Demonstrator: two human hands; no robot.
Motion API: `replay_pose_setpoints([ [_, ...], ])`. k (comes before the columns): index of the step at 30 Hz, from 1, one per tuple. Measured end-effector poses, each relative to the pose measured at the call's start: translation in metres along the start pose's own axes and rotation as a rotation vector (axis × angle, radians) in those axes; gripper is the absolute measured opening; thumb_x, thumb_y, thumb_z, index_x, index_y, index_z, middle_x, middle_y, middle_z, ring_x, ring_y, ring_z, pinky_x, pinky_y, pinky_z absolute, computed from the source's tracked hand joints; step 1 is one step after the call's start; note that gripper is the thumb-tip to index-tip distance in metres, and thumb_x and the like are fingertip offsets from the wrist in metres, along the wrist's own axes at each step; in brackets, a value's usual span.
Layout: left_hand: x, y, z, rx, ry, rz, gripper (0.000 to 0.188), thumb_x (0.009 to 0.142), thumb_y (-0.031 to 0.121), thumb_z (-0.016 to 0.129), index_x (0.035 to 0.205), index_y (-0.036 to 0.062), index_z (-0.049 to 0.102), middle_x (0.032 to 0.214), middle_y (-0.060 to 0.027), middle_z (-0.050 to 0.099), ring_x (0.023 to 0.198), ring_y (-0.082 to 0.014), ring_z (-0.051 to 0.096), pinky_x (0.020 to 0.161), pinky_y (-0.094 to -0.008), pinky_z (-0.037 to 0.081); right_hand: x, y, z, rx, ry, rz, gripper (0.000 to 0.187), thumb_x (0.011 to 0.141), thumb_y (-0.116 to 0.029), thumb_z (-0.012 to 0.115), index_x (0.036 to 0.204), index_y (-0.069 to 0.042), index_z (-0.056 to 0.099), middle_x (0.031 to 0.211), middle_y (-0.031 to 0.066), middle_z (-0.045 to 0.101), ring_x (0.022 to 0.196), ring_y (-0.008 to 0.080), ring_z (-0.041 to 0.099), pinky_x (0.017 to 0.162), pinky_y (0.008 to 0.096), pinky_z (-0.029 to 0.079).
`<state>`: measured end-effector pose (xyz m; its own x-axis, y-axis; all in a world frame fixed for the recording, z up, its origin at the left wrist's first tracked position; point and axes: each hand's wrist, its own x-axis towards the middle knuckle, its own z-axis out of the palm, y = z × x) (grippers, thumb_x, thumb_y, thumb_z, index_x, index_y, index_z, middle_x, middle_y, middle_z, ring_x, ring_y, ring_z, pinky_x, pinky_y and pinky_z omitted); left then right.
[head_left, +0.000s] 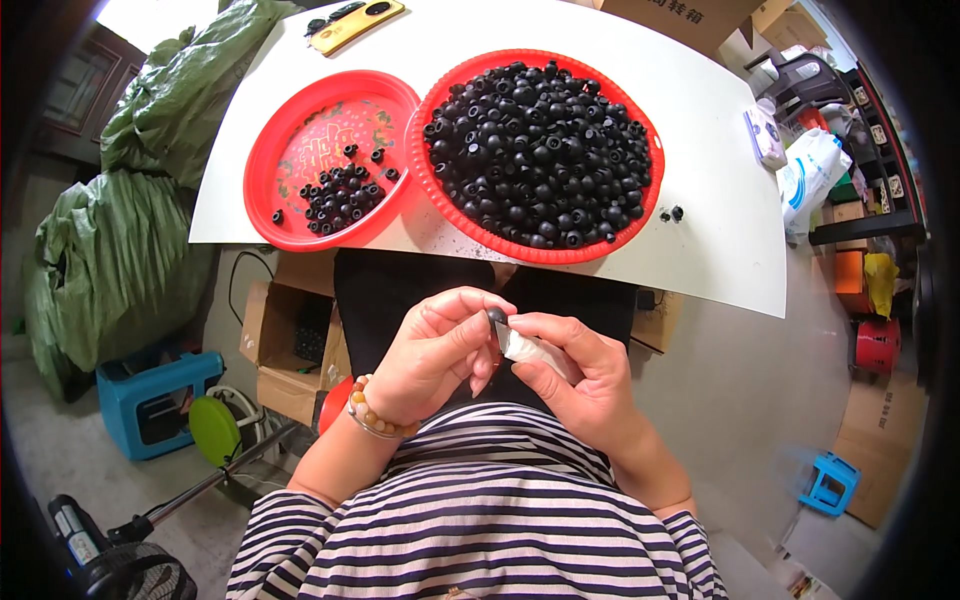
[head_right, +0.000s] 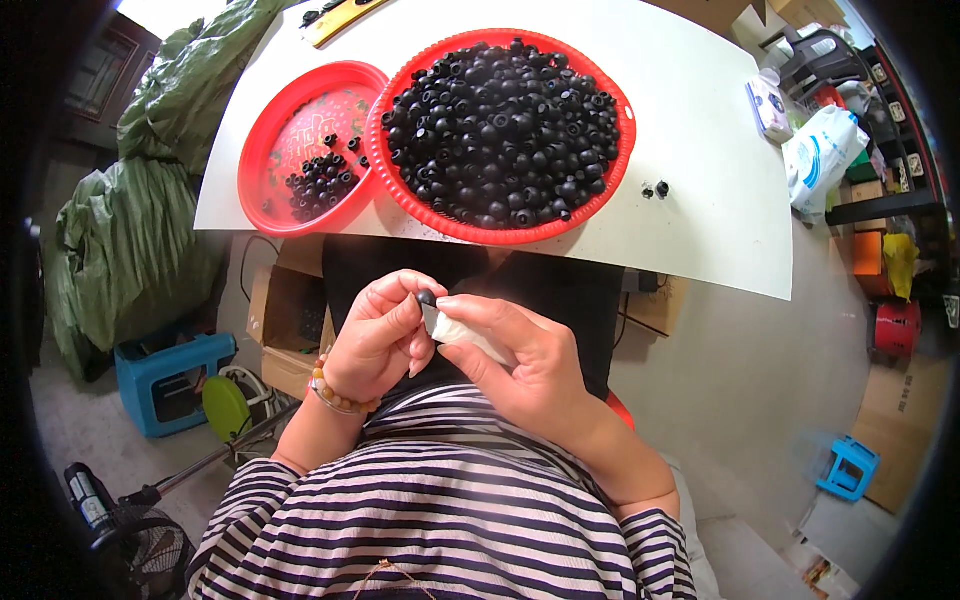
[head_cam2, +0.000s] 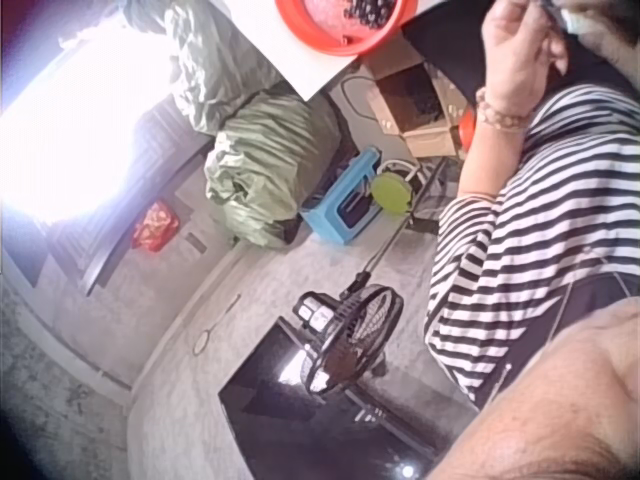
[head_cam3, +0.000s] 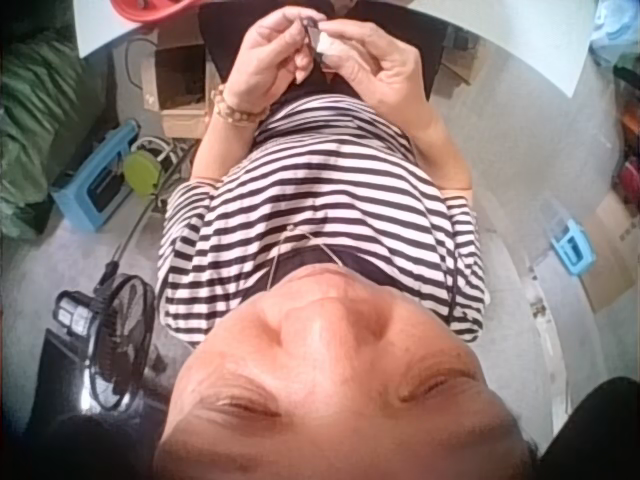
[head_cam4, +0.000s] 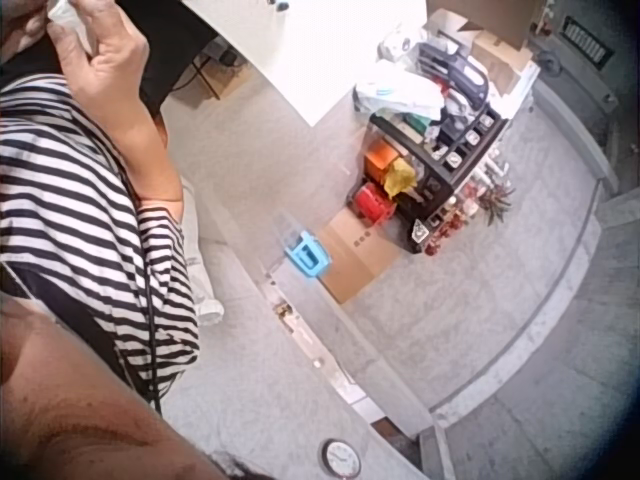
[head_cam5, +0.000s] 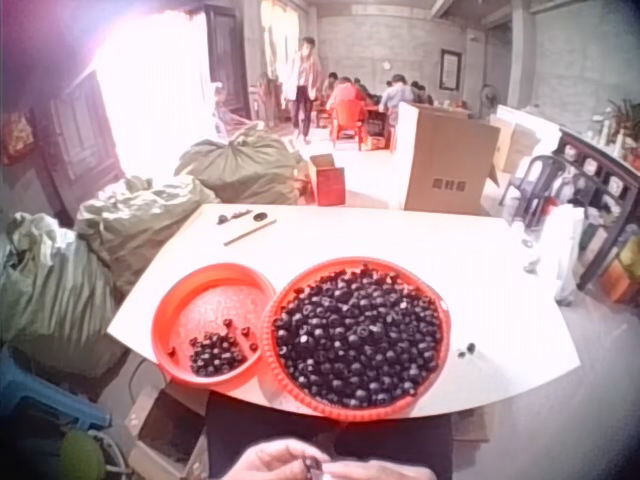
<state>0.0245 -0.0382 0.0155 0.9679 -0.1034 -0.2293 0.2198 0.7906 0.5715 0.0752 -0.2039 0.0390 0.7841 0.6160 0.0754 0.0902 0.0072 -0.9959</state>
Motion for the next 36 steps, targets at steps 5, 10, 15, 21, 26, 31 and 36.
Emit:
replay_pose_setpoints([
  [5, -0.002, -0.001, -0.003, 0.055, -0.012, 0.05, 0.022, 0.089, 0.013, 0.052, 0.104, -0.0026, 0.054, 0.076, -0.0047, 0.059, 0.055, -0.0069, 0.055, 0.044, -0.0189, 0.046, 0.0, -0.002, 0.001, -0.036, 0.003, -0.01, 0.026, 0.079, -0.004, 0.063, 0.104, -0.002, 0.059, 0.095, 0.012, 0.063, 0.083, 0.0167, 0.062, 0.073, 0.0249, 0.048],
  [10, -0.003, 0.0, -0.004, 0.086, 0.0, 0.061, 0.021, 0.089, 0.011, 0.052, 0.103, -0.0032, 0.055, 0.079, -0.0057, 0.059, 0.058, -0.0077, 0.057, 0.047, -0.0196, 0.049, 0.0, -0.003, 0.002, -0.022, -0.004, 0.003, 0.025, 0.08, -0.004, 0.062, 0.104, -0.002, 0.059, 0.094, 0.0118, 0.063, 0.081, 0.0165, 0.062, 0.072, 0.0251, 0.048],
  [15, -0.004, -0.001, -0.006, 0.141, -0.003, 0.104, 0.02, 0.088, 0.01, 0.053, 0.103, -0.0037, 0.055, 0.081, -0.0065, 0.058, 0.059, -0.008, 0.057, 0.049, -0.0205, 0.05, -0.001, -0.004, 0.003, -0.005, -0.021, 0.04, 0.025, 0.08, -0.003, 0.062, 0.105, -0.002, 0.058, 0.095, 0.0121, 0.063, 0.082, 0.0159, 0.062, 0.073, 0.0251, 0.048],
  [21, -0.004, -0.003, -0.004, 0.173, 0.005, 0.161, 0.02, 0.088, 0.01, 0.053, 0.104, -0.0021, 0.057, 0.081, -0.0052, 0.058, 0.065, -0.0086, 0.058, 0.057, -0.0214, 0.051, 0.0, 0.0, 0.01, 0.182, -0.02, -0.009, 0.027, 0.082, -0.001, 0.059, 0.109, 0.0, 0.055, 0.095, 0.0112, 0.061, 0.083, 0.0139, 0.06, 0.074, 0.0252, 0.049],
  [26, -0.002, -0.004, -0.002, 0.232, 0.014, 0.241, 0.019, 0.087, 0.009, 0.054, 0.102, -0.0017, 0.059, 0.083, -0.0049, 0.057, 0.065, -0.0089, 0.058, 0.057, -0.0212, 0.051, 0.002, -0.003, 0.015, 0.192, 0.015, -0.012, 0.026, 0.084, -0.002, 0.058, 0.109, 0.001, 0.053, 0.093, 0.01, 0.06, 0.08, 0.0123, 0.06, 0.073, 0.0241, 0.049],
  [31, -0.001, -0.003, 0.0, 0.23, -0.005, 0.244, 0.02, 0.088, 0.01, 0.054, 0.103, -0.0018, 0.058, 0.082, -0.0052, 0.057, 0.065, -0.0088, 0.057, 0.055, -0.021, 0.05, 0.003, -0.006, 0.014, 0.141, 0.015, -0.007, 0.023, 0.085, -0.003, 0.058, 0.107, 0.001, 0.053, 0.091, 0.0095, 0.06, 0.079, 0.0116, 0.06, 0.072, 0.0231, 0.048],
  [36, 0.0, -0.002, -0.001, -0.029, -0.062, 0.113, 0.022, 0.089, 0.013, 0.052, 0.105, -0.0017, 0.055, 0.079, -0.0055, 0.058, 0.063, -0.0091, 0.056, 0.051, -0.0208, 0.049, 0.005, -0.009, 0.01, 0.247, -0.055, 0.009, 0.024, 0.085, -0.003, 0.057, 0.108, 0.001, 0.053, 0.091, 0.0092, 0.061, 0.08, 0.0115, 0.059, 0.073, 0.0235, 0.048],
])
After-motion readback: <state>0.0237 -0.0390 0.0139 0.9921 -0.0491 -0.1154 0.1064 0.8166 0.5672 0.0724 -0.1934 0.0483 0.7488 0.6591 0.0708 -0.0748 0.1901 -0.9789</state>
